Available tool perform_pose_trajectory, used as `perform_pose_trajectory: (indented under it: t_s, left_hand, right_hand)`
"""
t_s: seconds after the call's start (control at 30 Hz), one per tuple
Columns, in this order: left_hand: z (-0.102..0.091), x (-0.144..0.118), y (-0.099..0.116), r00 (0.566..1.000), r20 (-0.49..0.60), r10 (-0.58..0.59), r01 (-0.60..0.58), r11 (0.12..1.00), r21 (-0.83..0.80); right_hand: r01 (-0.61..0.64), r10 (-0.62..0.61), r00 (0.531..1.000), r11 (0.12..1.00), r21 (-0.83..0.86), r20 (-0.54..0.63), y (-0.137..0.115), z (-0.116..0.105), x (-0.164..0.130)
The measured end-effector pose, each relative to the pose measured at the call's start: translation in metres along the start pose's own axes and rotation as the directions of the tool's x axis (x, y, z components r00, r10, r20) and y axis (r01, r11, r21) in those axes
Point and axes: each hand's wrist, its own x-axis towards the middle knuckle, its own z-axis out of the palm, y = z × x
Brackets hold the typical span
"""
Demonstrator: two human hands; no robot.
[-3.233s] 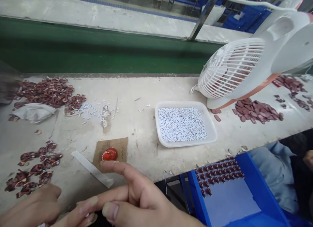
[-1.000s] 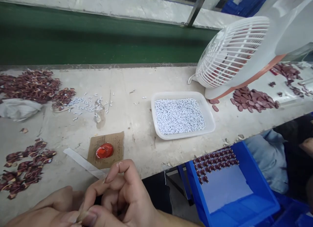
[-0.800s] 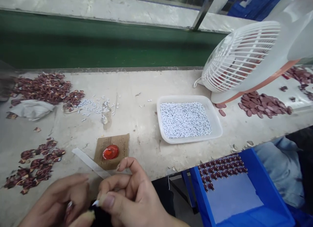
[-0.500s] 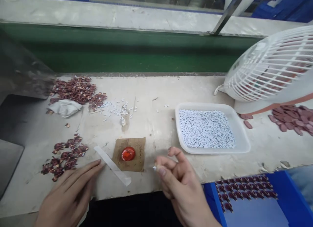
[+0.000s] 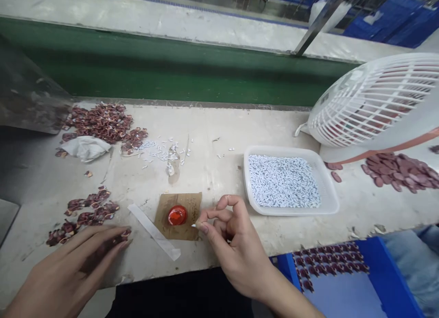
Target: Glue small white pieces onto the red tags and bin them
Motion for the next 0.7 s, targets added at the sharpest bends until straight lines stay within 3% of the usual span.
perform_pose_trajectory:
  t_s: [0.17, 0.27, 0.4, 0.53, 0.7]
  left_hand:
    - [0.008, -0.006, 0.003, 1.0, -0.017, 0.006, -0.005, 0.999, 0.038]
    - [0.014, -0.027, -0.006, 0.997, 0.025, 0.07, -0.071, 0.997, 0.039]
    - [0.016, -0.044, -0.021, 0.999, 0.044, 0.021, -0.024, 0.997, 0.08]
    - [0.012, -0.031, -0.018, 0.981, 0.122, 0.153, -0.161, 0.985, 0.056]
    - [0.01, -0.01, -0.003, 0.99, 0.102, 0.102, -0.097, 0.994, -0.055]
  right_hand:
    - [0.076, -0.074, 0.997, 0.993, -0.087, 0.024, 0.002, 0.003, 0.007]
    - [0.119, -0.107, 0.991, 0.98, -0.158, 0.084, 0.009, 0.004, 0.013]
    - [0.147, -0.109, 0.982, 0.955, -0.26, 0.155, 0.014, 0.003, 0.018]
    - [0.174, -0.112, 0.973, 0.932, -0.319, 0.203, 0.01, 0.003, 0.022]
    - [0.156, -0.09, 0.975, 0.927, -0.341, 0.201, 0.005, 0.005, 0.023]
